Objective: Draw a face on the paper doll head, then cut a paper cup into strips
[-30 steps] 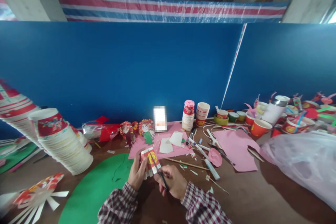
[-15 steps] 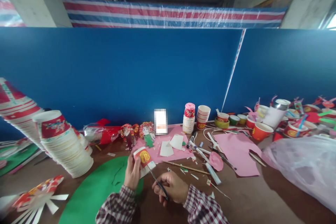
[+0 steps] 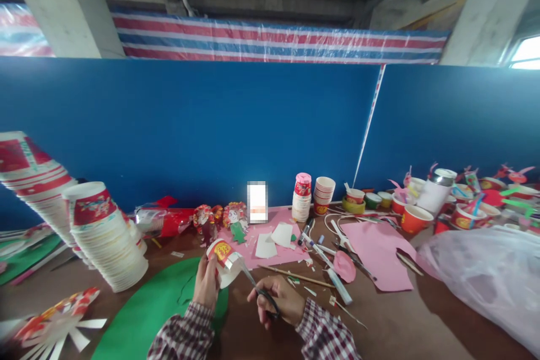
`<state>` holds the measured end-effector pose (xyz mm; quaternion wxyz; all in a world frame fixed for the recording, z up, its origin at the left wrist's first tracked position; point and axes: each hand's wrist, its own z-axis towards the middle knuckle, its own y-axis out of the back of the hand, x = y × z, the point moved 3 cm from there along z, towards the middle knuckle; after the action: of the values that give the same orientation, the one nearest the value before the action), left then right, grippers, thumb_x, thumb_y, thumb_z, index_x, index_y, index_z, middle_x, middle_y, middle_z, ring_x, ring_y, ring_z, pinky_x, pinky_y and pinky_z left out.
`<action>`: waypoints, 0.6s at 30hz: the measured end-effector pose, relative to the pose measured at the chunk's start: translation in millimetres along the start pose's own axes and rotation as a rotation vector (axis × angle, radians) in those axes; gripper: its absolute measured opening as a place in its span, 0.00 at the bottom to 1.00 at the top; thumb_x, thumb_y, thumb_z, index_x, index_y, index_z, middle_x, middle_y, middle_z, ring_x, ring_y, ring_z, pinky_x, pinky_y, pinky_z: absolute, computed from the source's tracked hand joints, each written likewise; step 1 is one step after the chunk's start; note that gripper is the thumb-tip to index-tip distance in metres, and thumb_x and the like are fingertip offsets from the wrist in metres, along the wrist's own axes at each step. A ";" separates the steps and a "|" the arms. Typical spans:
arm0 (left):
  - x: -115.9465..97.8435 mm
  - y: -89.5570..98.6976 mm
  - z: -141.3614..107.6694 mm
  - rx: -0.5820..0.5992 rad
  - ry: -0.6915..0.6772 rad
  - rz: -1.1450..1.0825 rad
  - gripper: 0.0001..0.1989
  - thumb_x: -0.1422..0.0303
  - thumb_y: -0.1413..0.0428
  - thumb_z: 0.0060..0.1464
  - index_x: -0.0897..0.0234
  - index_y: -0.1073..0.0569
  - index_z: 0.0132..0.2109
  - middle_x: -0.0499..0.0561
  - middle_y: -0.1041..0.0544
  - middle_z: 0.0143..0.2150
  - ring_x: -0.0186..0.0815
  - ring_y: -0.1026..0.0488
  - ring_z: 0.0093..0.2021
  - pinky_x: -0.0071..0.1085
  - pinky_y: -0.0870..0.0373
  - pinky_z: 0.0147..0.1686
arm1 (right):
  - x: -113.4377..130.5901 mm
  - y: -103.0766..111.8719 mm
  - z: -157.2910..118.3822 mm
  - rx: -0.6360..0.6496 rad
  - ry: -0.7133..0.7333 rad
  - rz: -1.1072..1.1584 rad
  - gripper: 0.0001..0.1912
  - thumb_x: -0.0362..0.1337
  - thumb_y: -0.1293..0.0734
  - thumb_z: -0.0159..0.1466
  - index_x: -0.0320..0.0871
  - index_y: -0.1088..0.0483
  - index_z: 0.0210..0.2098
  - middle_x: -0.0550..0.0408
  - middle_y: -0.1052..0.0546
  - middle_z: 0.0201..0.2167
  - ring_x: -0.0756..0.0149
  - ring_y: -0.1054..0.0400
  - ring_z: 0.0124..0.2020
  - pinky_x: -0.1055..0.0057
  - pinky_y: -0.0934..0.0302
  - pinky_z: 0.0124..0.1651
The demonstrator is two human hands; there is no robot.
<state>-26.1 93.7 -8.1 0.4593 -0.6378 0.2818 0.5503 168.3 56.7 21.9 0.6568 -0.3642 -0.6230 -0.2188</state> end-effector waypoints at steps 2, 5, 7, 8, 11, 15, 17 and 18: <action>-0.5 0.3 0.7 -0.031 0.059 -0.035 0.27 0.48 0.44 0.43 0.65 0.32 0.43 0.48 0.26 0.29 0.33 0.28 0.26 0.27 0.33 0.24 | 0.0 3.2 -1.1 0.014 0.007 -0.015 0.31 0.59 0.33 0.50 0.34 0.32 0.36 0.57 0.29 0.18 0.76 0.37 0.15 0.81 0.48 0.17; -2.3 0.2 1.9 -0.051 0.114 -0.126 0.25 0.50 0.43 0.44 0.64 0.33 0.44 0.50 0.25 0.35 0.35 0.26 0.32 0.29 0.30 0.30 | -2.0 9.2 -0.8 -0.017 0.022 -0.025 0.33 0.60 0.35 0.51 0.34 0.32 0.38 0.56 0.29 0.19 0.75 0.37 0.15 0.82 0.52 0.16; -2.5 -0.1 2.6 -0.052 0.150 -0.177 0.26 0.52 0.42 0.43 0.64 0.33 0.45 0.51 0.24 0.36 0.36 0.26 0.33 0.30 0.30 0.32 | -4.6 12.4 1.1 -0.065 0.036 -0.011 0.34 0.61 0.37 0.52 0.34 0.32 0.39 0.56 0.30 0.18 0.75 0.38 0.15 0.82 0.53 0.15; -2.3 -0.3 2.9 -0.050 0.164 -0.192 0.26 0.52 0.42 0.43 0.64 0.33 0.45 0.51 0.24 0.36 0.36 0.25 0.33 0.31 0.30 0.32 | -6.1 13.4 2.3 -0.092 0.040 -0.001 0.34 0.61 0.37 0.52 0.34 0.33 0.39 0.57 0.30 0.17 0.75 0.38 0.14 0.82 0.53 0.15; -0.7 -1.6 3.8 -0.027 0.190 -0.234 0.26 0.52 0.41 0.43 0.65 0.34 0.45 0.53 0.24 0.36 0.37 0.25 0.34 0.31 0.29 0.33 | -9.9 14.1 5.6 -0.157 0.037 0.024 0.33 0.61 0.37 0.52 0.34 0.33 0.38 0.57 0.30 0.16 0.76 0.39 0.13 0.82 0.54 0.14; 1.6 -1.7 4.4 -0.030 0.200 -0.267 0.25 0.55 0.41 0.44 0.64 0.34 0.46 0.53 0.23 0.36 0.38 0.24 0.35 0.30 0.28 0.33 | -9.9 11.5 7.4 -0.161 0.044 0.028 0.32 0.60 0.37 0.53 0.35 0.34 0.38 0.58 0.30 0.16 0.76 0.39 0.12 0.82 0.54 0.13; 1.6 -1.3 4.4 -0.030 0.190 -0.262 0.23 0.56 0.42 0.46 0.63 0.34 0.47 0.53 0.23 0.38 0.38 0.25 0.37 0.30 0.28 0.35 | -9.1 10.6 7.5 -0.161 0.044 0.026 0.32 0.60 0.37 0.53 0.35 0.34 0.38 0.58 0.31 0.16 0.76 0.39 0.12 0.82 0.53 0.13; 1.4 -1.1 4.4 -0.030 0.184 -0.253 0.22 0.56 0.43 0.47 0.63 0.33 0.47 0.54 0.24 0.40 0.39 0.25 0.39 0.31 0.28 0.36 | -9.0 10.4 7.6 -0.166 0.041 0.026 0.32 0.60 0.37 0.53 0.35 0.34 0.38 0.58 0.31 0.16 0.76 0.39 0.12 0.82 0.54 0.13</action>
<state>-26.8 98.3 -9.0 0.4877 -0.7226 0.2321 0.4315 169.9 67.5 10.7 0.6397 -0.4209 -0.5845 -0.2683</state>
